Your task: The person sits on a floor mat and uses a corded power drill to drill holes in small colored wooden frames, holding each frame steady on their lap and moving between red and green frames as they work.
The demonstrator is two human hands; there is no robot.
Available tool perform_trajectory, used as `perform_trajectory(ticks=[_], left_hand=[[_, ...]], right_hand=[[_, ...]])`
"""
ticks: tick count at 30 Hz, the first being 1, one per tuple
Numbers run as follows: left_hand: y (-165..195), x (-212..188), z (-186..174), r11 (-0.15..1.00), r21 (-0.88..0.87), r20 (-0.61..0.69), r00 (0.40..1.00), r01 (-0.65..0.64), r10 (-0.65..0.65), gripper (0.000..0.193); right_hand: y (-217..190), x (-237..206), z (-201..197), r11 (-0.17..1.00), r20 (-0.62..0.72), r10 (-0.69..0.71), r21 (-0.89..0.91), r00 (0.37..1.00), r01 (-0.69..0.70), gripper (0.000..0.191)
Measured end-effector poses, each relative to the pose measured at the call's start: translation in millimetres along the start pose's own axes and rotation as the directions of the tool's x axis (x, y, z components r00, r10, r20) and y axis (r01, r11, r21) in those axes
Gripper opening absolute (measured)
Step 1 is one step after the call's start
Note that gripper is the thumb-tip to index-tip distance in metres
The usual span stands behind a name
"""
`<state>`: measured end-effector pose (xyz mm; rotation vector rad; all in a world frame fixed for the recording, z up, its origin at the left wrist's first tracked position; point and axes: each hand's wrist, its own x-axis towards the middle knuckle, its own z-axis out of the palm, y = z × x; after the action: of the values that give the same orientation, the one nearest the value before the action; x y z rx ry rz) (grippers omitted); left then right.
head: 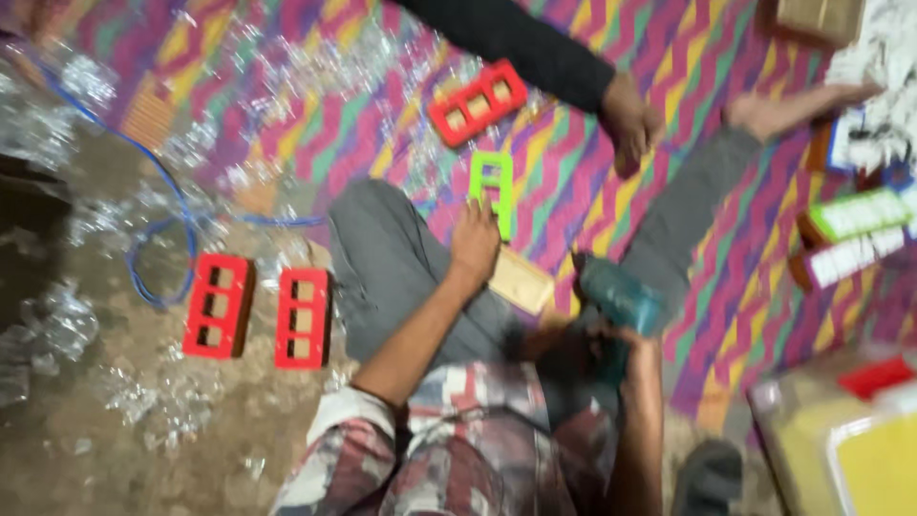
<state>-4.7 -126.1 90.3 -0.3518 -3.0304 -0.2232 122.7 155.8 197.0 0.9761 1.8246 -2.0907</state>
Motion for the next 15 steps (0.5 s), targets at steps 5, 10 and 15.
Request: perform_trajectory(ticks=[5,10,15], left_hand=[[-0.1,-3.4,1.6,0.997,-0.07,0.094,0.995,-0.032,0.038,0.032],[-2.8,-2.1,-7.1,0.989,-0.145,0.033,0.999,-0.022,0.027,0.027],[-0.7,-2.5,-25.3,0.944,-0.329,0.011,1.0,-0.014,0.019,0.024]], right_hand=[[-9.4,-12.6,4.5,0.996,0.012,-0.014,-0.086,1.0,0.015,0.025],[-19.3,-18.4,15.2,0.995,-0.006,0.032,-0.094,0.999,-0.033,0.028],[-22.1,-23.1,16.9,0.992,-0.023,0.021,-0.123,1.0,-0.024,0.025]])
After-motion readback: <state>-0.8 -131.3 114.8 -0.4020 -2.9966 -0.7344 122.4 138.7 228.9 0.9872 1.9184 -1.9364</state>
